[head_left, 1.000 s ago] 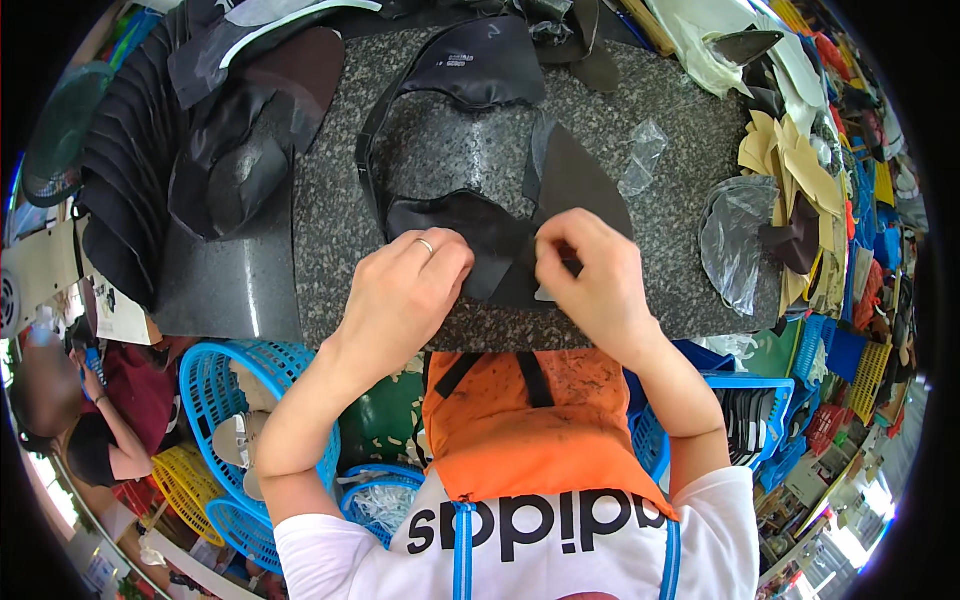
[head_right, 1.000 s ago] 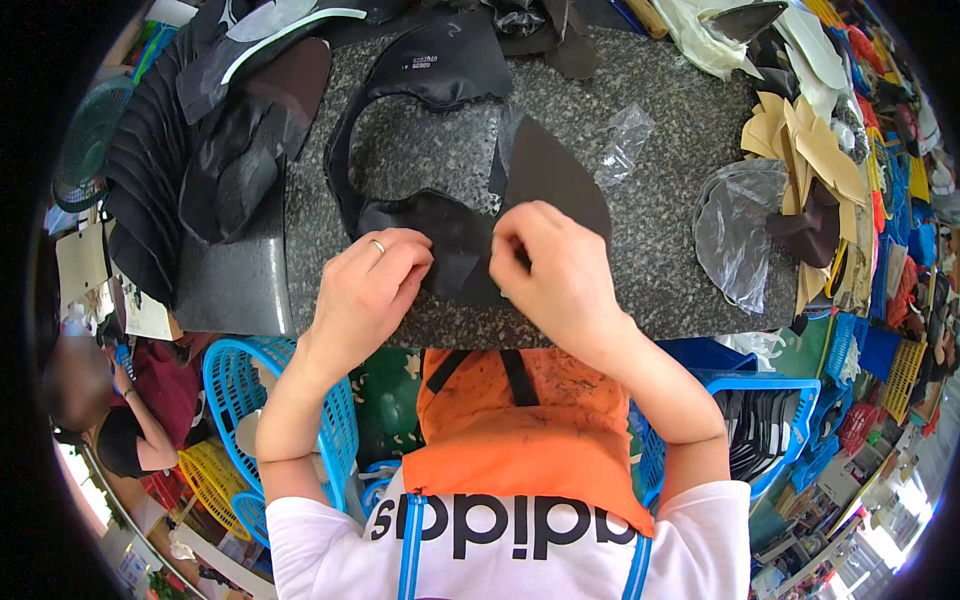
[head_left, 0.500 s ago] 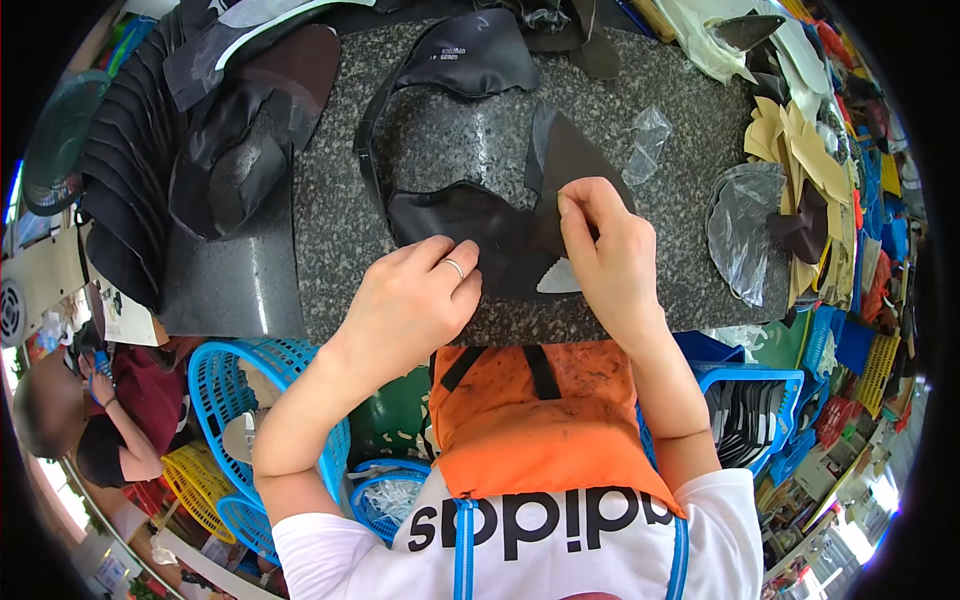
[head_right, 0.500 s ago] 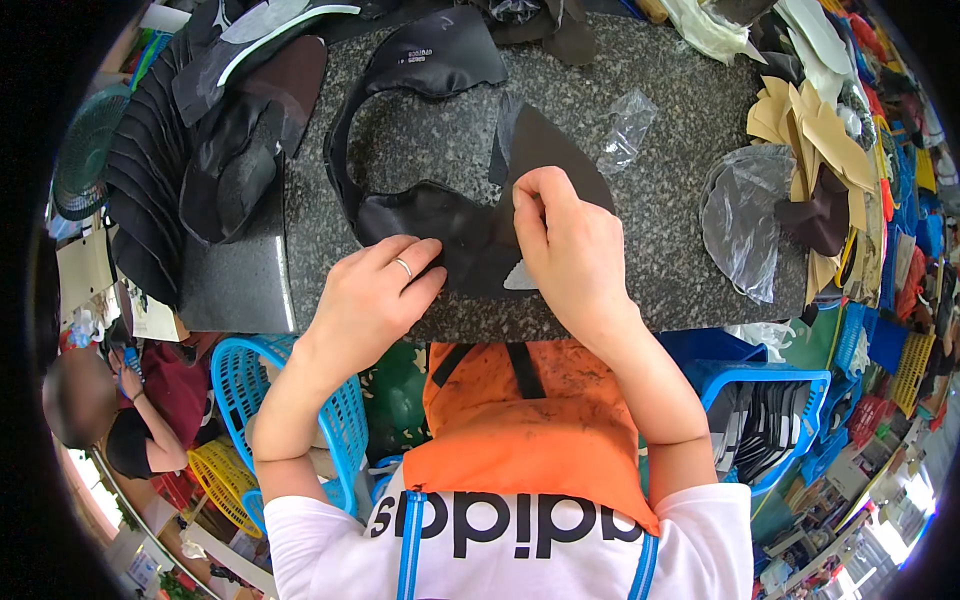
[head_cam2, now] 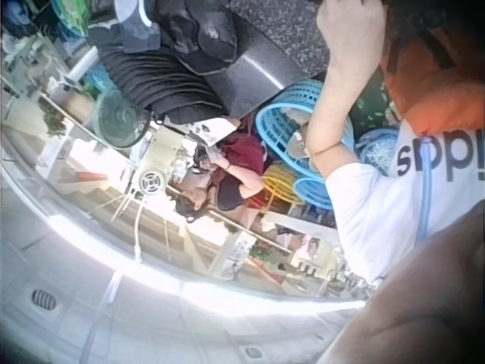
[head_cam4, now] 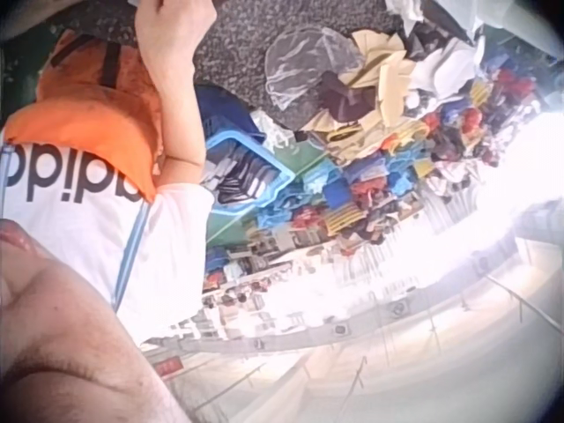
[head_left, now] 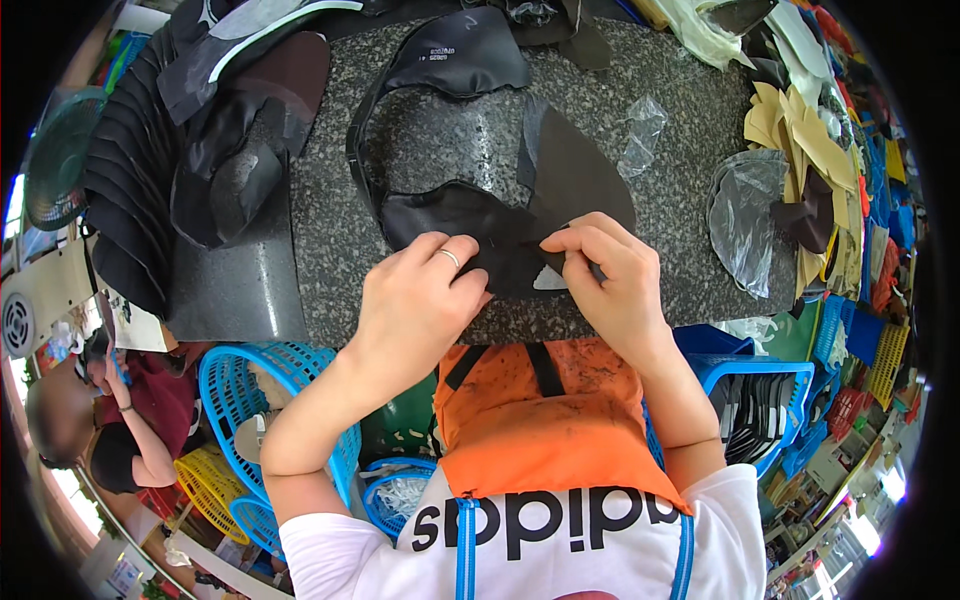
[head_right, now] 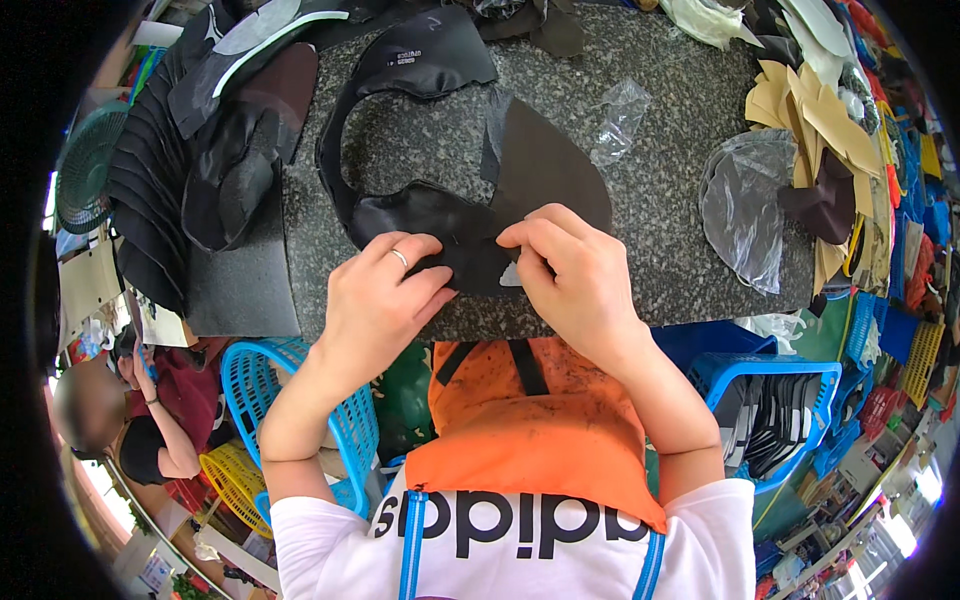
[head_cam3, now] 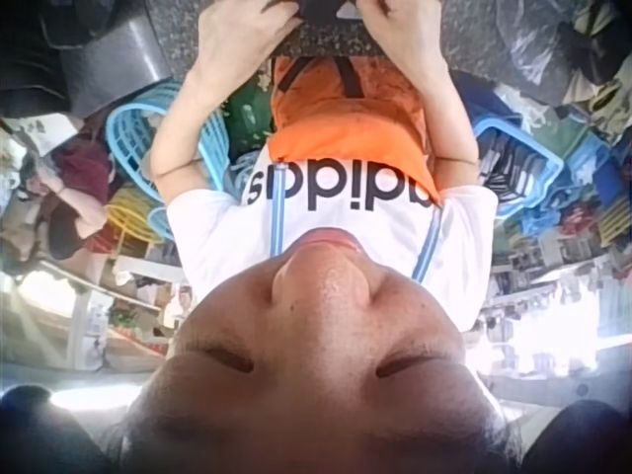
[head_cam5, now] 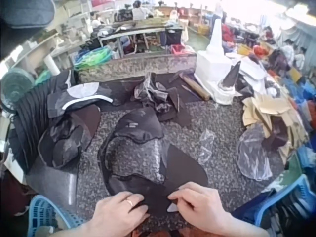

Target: The person is cutting and assembling shoe components in a factory setting.

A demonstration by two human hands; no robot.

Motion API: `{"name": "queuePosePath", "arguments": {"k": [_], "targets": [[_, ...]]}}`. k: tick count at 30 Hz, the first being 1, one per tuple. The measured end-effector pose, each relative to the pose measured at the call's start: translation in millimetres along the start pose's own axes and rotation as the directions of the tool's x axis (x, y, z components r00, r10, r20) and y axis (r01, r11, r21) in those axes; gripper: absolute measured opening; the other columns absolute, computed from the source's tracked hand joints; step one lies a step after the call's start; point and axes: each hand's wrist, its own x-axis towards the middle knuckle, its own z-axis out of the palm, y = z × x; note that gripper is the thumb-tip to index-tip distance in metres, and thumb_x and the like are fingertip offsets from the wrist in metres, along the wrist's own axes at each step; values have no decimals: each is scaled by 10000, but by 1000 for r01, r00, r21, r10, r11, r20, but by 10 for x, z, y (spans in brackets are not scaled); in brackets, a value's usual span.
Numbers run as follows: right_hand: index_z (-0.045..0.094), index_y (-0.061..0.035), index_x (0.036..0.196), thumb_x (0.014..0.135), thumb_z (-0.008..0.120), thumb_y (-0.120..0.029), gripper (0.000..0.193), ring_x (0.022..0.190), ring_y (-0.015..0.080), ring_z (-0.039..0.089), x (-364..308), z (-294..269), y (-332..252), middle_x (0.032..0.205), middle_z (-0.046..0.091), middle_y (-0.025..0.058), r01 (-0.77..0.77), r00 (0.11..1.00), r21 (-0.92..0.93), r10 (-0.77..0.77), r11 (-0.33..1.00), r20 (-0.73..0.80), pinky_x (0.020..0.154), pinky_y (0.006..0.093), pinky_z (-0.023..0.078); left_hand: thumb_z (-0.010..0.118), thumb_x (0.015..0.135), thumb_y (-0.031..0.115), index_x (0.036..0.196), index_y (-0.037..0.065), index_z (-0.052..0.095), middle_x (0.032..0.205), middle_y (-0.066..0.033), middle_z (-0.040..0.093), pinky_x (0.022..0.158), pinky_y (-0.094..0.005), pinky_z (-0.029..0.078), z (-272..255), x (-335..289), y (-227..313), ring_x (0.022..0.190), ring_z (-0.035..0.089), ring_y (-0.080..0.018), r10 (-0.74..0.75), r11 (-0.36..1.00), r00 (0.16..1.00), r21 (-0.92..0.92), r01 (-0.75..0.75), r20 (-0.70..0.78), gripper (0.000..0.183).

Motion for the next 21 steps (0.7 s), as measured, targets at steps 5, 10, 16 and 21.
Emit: {"name": "queuePosePath", "arguments": {"k": [5,10,16,21], "targets": [[699,-38,929,803,622,38,166,697,242,666,-22,-25,-33,881,659,85,1,1000,-9,-1,1000,17,610,331,532,748,670,81,864,69,657,1031,-52,638,703,-360,562,58,13,193,941,650,-245,-29,971,1000,236,28,2,215],[691,-52,988,808,668,-4,187,740,257,667,-86,30,-44,929,654,88,52,998,-57,-54,997,-36,630,340,537,682,744,0,890,38,617,976,-77,644,671,-370,552,96,6,194,841,668,-257,-179,973,981,133,188,-77,164],[678,-71,989,836,664,-33,158,727,276,649,-13,125,17,898,633,71,83,992,-175,-98,981,-78,635,360,531,626,780,-46,941,42,574,845,-105,589,583,-394,509,201,84,-49,695,629,-319,-390,917,870,-216,336,-300,191],[656,-71,982,848,617,-10,151,711,279,646,239,87,64,878,641,108,-90,993,-46,86,995,-87,639,357,515,639,739,-96,1137,47,631,938,-122,580,668,-373,499,285,-12,-1,784,603,-295,-167,985,940,-13,170,-298,423]]}}
